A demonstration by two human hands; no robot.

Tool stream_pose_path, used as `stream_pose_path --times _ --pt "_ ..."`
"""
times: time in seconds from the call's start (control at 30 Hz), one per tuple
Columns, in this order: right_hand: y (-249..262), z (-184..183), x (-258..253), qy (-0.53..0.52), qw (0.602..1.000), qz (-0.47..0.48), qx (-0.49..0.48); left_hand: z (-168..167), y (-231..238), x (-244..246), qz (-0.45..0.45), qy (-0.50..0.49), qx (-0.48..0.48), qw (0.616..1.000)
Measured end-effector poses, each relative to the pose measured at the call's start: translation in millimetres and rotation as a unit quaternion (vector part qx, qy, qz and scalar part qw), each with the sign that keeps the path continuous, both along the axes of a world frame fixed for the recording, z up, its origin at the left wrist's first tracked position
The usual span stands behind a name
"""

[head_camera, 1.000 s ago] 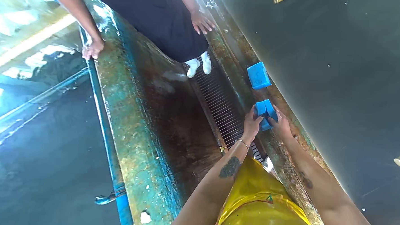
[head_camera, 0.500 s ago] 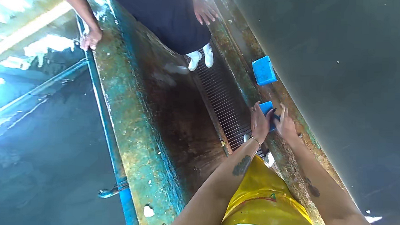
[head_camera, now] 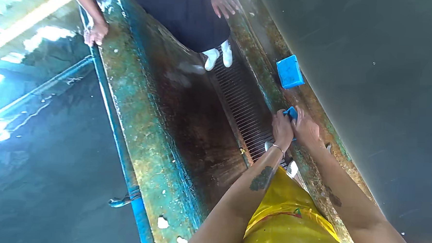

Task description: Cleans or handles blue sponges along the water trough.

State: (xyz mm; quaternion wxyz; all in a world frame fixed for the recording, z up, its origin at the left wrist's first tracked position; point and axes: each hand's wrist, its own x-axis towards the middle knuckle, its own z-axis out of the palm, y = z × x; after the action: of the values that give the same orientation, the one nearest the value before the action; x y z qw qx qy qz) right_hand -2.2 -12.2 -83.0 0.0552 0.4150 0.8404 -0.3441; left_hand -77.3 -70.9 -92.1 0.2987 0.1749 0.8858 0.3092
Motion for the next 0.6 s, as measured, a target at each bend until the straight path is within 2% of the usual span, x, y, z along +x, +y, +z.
stream_pose_path --times 0.07,0.13,0.2,0.3,0.37,0.47,0.6 --pt "-2 8 -7 -0.021 1.000 0.001 0.011 -2 17 -3 0.111 -0.072 -0.038 0.990" --pt "11 6 -25 -0.074 0.997 0.017 -0.005 -9 21 0 0.166 -0.085 -0.036 0.982" --pt "14 -7 -28 -0.083 0.996 0.031 0.013 -16 10 6 0.114 -0.040 -0.025 0.992" --pt "8 -37 -16 -0.051 0.996 0.023 0.074 -28 1 0 -0.021 0.070 -0.060 0.996" --pt "16 -34 -23 -0.103 0.993 0.029 0.045 -29 4 -12 -0.086 0.095 -0.080 0.989" --pt "28 -39 -29 -0.113 0.993 0.015 -0.012 -33 1 -21 -0.111 0.093 -0.065 0.987" --pt "38 -70 -21 0.025 0.998 -0.028 -0.049 -53 -5 -26 -0.091 0.130 0.012 0.987"
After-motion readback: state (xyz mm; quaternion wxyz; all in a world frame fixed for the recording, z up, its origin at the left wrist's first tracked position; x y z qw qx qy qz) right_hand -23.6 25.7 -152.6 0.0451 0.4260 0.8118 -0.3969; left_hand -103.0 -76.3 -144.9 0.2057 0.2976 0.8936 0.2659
